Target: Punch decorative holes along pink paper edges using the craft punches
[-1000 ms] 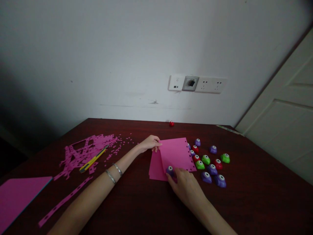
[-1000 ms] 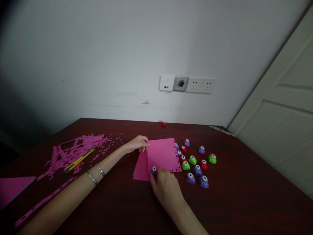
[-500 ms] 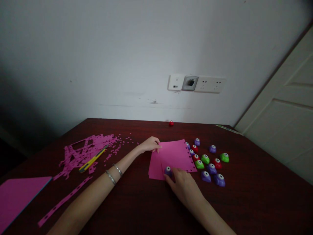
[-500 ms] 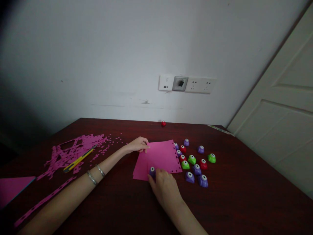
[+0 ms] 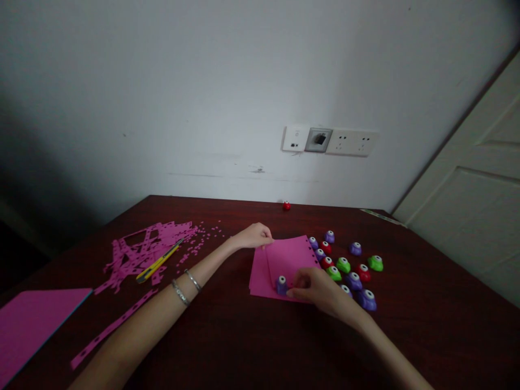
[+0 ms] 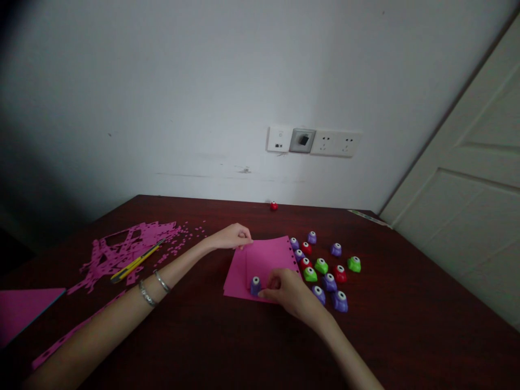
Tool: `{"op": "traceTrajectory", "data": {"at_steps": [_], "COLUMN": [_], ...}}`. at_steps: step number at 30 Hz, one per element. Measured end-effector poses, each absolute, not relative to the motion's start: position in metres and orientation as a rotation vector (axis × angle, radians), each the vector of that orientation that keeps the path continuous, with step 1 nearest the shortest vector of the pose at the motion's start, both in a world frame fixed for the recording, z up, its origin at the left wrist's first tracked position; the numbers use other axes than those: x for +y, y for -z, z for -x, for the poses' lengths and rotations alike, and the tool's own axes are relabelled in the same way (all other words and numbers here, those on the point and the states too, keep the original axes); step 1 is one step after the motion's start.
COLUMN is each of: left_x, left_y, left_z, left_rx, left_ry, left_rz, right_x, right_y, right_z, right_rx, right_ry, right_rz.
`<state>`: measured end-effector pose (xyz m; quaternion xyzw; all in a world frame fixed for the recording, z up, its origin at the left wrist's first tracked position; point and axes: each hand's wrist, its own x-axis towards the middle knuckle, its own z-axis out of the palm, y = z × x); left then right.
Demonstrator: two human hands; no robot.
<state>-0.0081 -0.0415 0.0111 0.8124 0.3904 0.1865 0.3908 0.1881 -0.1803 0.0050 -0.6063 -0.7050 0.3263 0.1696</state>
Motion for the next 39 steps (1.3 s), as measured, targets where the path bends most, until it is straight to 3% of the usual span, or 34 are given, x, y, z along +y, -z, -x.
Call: {"op": "traceTrajectory", "data": {"at_steps": [13, 31, 39], "left_x": [-0.076, -0.072, -0.073], "left_y": [-0.021, -0.018, -0.032], "left_z": [0.007, 0.004, 0.006], "left_rx": [0.645, 0.717, 0.912], "left_ry": [-0.052, -0.101, -0.146], "left_rz": [-2.509, -2.409, -2.158], "right_x": [-0.177, -0.174, -0.154], "right_y": [-0.002, -0.002, -0.030], "right_z": [-0.176, -0.182, -0.192], "right_rx": [-2.123, -2.113, -2.086], "right_ry": [-0.827, -0.830, -1.402], "right_rz": [1.659, 1.632, 1.666]}}
